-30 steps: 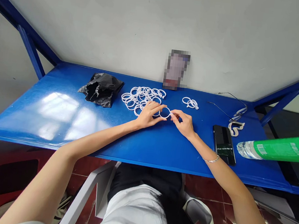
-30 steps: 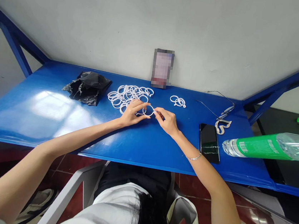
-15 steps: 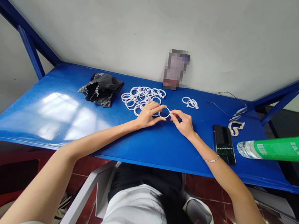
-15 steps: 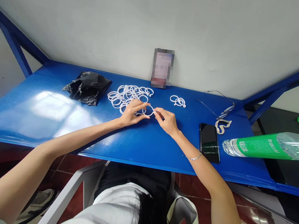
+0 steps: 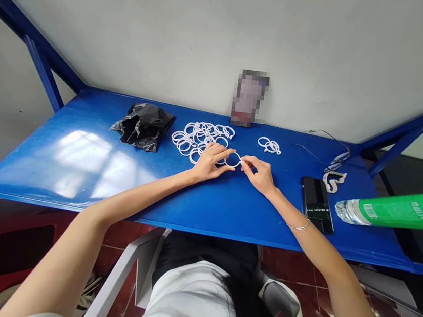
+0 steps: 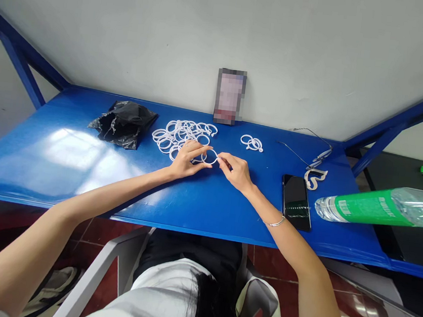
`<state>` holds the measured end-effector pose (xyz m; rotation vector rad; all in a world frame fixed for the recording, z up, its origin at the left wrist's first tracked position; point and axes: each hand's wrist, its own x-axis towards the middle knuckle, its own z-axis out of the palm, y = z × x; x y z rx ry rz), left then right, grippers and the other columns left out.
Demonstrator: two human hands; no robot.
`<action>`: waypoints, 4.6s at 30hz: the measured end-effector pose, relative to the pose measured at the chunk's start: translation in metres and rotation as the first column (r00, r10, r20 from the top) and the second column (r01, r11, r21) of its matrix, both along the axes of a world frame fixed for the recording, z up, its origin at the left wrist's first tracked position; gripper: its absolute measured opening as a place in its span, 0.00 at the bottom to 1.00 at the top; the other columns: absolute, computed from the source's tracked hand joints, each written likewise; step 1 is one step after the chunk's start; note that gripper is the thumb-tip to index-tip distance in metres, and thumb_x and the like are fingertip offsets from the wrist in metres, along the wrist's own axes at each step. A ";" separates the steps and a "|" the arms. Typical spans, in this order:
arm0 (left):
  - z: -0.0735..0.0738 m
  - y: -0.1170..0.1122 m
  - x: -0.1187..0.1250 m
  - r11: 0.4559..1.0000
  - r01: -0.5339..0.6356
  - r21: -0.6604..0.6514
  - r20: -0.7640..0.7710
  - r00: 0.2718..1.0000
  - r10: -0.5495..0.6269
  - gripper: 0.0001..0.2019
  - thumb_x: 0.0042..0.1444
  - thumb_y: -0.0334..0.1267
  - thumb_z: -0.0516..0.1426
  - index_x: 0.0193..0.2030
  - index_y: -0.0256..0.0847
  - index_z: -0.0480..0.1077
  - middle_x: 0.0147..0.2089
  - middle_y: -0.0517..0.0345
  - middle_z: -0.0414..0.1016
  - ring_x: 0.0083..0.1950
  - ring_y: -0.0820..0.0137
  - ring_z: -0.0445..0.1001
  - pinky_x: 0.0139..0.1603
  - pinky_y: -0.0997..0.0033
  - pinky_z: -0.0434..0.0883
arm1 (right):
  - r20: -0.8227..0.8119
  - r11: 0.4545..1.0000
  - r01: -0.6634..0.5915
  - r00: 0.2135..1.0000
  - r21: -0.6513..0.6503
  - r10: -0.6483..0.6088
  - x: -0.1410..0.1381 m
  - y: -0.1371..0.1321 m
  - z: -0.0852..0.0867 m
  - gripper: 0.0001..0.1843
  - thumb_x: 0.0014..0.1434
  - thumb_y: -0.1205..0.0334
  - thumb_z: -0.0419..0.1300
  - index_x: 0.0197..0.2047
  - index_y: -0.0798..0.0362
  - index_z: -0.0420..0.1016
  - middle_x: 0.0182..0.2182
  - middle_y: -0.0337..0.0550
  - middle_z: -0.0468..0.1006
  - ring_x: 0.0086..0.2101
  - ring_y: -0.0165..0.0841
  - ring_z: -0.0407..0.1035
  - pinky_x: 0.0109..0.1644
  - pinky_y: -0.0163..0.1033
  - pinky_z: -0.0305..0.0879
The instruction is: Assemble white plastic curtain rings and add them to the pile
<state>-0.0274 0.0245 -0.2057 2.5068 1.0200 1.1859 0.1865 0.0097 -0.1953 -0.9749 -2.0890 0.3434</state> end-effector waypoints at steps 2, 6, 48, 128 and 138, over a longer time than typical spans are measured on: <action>0.000 0.000 0.000 1.000 -0.002 0.003 -0.004 1.000 0.002 0.26 0.58 0.58 0.55 0.54 0.39 0.70 0.36 0.51 0.75 0.40 0.63 0.71 0.48 0.58 0.65 | 0.005 1.000 0.004 1.000 0.005 -0.004 0.000 0.000 0.000 0.10 0.66 0.56 0.53 0.43 0.50 0.73 0.27 0.40 0.80 0.24 0.31 0.72 0.30 0.35 0.68; 0.001 -0.001 0.001 1.000 -0.015 0.028 -0.013 1.000 0.016 0.26 0.58 0.57 0.56 0.53 0.38 0.70 0.36 0.51 0.75 0.40 0.63 0.72 0.46 0.59 0.65 | 0.002 1.000 0.003 1.000 0.017 -0.003 0.000 0.000 0.000 0.10 0.66 0.58 0.54 0.43 0.51 0.73 0.28 0.40 0.80 0.23 0.31 0.72 0.30 0.35 0.68; 0.004 -0.003 0.003 0.996 -0.074 0.059 -0.083 0.993 0.078 0.24 0.59 0.56 0.55 0.51 0.37 0.68 0.45 0.47 0.75 0.46 0.62 0.71 0.50 0.60 0.65 | -0.006 0.999 0.034 0.999 -0.042 -0.035 -0.002 0.001 0.000 0.11 0.68 0.56 0.50 0.42 0.51 0.69 0.22 0.36 0.77 0.21 0.28 0.71 0.29 0.32 0.66; 0.005 -0.005 0.005 0.995 -0.081 0.061 -0.107 0.990 0.087 0.22 0.60 0.52 0.55 0.52 0.37 0.68 0.45 0.45 0.75 0.47 0.60 0.72 0.50 0.57 0.66 | 0.067 0.998 0.059 0.996 0.024 -0.061 -0.001 -0.001 0.001 0.11 0.67 0.55 0.52 0.45 0.50 0.72 0.23 0.38 0.76 0.22 0.30 0.71 0.30 0.34 0.66; 0.005 -0.004 0.004 0.989 -0.042 0.141 -0.064 0.997 0.051 0.19 0.60 0.50 0.56 0.48 0.36 0.70 0.45 0.45 0.75 0.45 0.61 0.72 0.48 0.59 0.66 | 0.048 1.000 0.026 0.998 0.017 -0.027 0.000 -0.001 0.001 0.10 0.67 0.56 0.53 0.43 0.51 0.72 0.22 0.37 0.76 0.22 0.30 0.71 0.29 0.34 0.66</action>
